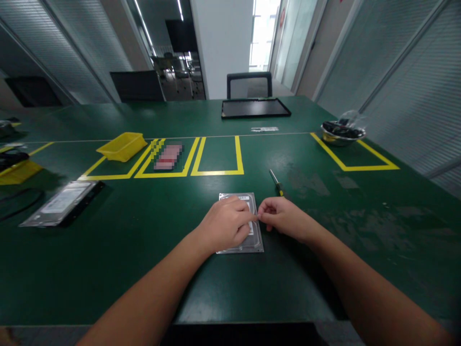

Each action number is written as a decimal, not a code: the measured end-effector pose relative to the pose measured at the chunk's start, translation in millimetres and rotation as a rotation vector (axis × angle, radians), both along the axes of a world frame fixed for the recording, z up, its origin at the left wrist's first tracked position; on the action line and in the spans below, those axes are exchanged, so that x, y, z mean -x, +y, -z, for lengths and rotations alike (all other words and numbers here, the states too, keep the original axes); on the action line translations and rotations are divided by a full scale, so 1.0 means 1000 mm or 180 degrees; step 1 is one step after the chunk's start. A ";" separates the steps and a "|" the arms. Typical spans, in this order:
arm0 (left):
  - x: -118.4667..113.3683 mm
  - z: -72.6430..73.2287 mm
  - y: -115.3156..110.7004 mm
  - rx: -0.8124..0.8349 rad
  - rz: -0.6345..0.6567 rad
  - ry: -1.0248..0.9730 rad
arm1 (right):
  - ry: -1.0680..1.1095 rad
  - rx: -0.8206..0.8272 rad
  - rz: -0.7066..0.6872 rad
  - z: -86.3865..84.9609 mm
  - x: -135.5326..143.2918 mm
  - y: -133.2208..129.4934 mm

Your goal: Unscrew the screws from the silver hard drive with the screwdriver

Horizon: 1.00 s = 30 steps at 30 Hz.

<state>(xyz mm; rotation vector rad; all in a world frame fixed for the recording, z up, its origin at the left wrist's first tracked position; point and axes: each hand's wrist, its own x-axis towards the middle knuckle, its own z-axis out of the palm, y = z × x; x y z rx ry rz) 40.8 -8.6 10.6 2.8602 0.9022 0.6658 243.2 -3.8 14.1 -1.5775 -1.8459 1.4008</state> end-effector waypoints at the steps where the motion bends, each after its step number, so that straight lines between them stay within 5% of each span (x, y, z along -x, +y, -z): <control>1: 0.000 0.000 0.000 0.0000 -0.0001 0.0005 | -0.0006 0.0007 -0.0012 0.000 -0.001 0.000; 30: 0.000 -0.002 0.000 -0.0011 0.0022 0.0052 | -0.0302 -0.0334 -0.0020 -0.005 0.004 -0.006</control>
